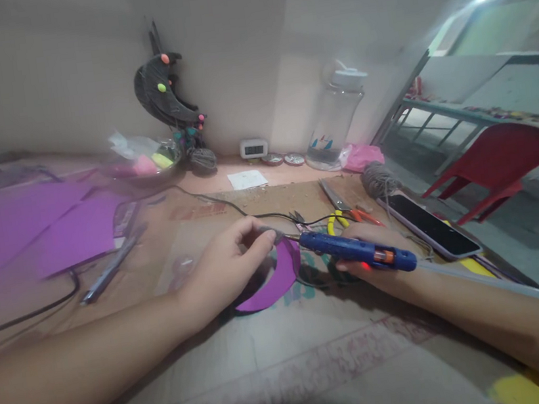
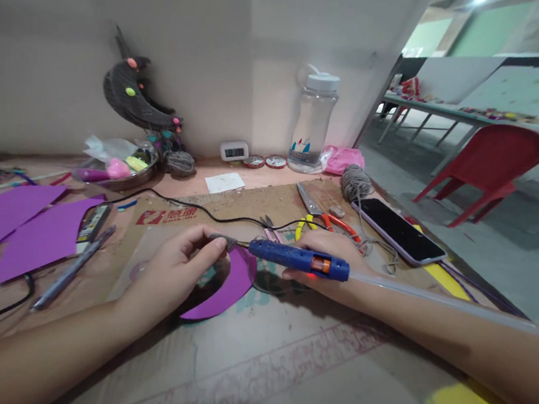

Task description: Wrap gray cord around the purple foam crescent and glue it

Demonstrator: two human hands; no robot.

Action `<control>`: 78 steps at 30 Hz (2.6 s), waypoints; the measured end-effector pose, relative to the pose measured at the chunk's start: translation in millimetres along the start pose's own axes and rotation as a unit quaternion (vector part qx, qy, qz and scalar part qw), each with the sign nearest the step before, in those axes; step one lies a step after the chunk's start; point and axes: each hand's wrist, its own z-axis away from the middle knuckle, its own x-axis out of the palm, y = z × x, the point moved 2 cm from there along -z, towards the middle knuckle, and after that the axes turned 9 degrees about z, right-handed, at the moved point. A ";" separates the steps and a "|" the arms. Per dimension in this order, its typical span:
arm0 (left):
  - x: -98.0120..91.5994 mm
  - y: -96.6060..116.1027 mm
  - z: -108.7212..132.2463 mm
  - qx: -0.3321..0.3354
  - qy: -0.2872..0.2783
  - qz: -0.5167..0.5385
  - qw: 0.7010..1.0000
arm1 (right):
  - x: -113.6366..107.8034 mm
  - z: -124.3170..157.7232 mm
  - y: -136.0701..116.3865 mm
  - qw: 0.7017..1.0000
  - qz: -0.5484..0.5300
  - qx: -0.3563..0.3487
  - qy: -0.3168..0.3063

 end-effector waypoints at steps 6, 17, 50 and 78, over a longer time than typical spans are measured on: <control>-0.1 1.6 0.6 -0.001 -0.002 -0.013 1.000 | 0.1 -0.6 -0.7 1.000 0.003 -0.001 0.004; 0.0 1.6 0.6 -0.002 -0.001 -0.005 1.000 | -1.1 -1.1 -0.7 1.000 0.009 0.005 0.001; 4.8 -5.7 -2.3 0.021 -0.074 -0.034 0.996 | -14.2 -92.4 13.9 0.981 -0.025 0.191 0.010; 6.5 -8.5 -3.8 -0.008 -0.088 -0.025 0.996 | 15.3 -97.4 61.5 0.976 -0.050 0.209 -0.034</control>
